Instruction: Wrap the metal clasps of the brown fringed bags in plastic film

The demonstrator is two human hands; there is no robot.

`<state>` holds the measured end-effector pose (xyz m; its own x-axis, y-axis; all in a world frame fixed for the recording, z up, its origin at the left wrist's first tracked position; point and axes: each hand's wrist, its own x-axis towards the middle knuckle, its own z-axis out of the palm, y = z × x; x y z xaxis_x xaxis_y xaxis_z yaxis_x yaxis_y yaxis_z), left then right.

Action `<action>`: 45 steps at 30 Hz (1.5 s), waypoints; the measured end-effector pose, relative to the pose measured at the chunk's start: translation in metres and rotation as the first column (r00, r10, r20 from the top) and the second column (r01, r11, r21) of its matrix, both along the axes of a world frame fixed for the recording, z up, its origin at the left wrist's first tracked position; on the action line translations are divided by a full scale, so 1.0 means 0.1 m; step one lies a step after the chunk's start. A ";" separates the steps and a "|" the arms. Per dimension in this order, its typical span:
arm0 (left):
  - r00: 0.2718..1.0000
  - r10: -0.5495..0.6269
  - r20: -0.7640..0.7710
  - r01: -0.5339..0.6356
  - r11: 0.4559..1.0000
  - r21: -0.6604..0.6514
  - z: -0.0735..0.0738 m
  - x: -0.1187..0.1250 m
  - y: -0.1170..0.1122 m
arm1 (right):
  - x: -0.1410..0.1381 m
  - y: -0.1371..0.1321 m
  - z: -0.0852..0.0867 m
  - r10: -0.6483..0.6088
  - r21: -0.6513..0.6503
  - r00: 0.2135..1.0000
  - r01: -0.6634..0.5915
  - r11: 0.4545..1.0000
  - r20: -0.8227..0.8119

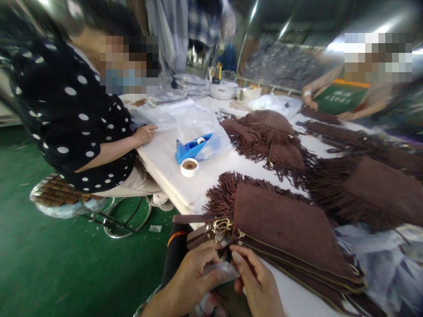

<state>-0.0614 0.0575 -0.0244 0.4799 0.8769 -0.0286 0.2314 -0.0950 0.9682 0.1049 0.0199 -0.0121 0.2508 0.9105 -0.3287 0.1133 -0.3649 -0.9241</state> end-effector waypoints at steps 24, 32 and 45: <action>0.938 0.101 0.332 0.030 0.930 -0.367 -0.08 -0.01 -0.19 | -0.01 0.14 -0.05 0.157 -0.003 0.917 -0.170 0.985 -0.367; 0.971 0.148 0.187 -0.098 0.962 -0.254 -0.08 -0.02 -0.19 | -0.01 0.12 -0.03 0.231 0.015 0.966 -0.231 0.973 -0.115; 0.974 0.227 -0.027 -0.228 0.950 -0.212 -0.08 -0.09 -0.25 | -0.02 0.12 -0.05 0.147 0.109 0.901 -0.112 0.988 -0.407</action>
<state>-0.0708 0.0323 -0.0321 0.2682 0.9363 -0.2269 0.2254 0.1680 0.9597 0.1027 0.0318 -0.0167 -0.0137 0.9534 -0.3015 -0.2436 -0.2956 -0.9237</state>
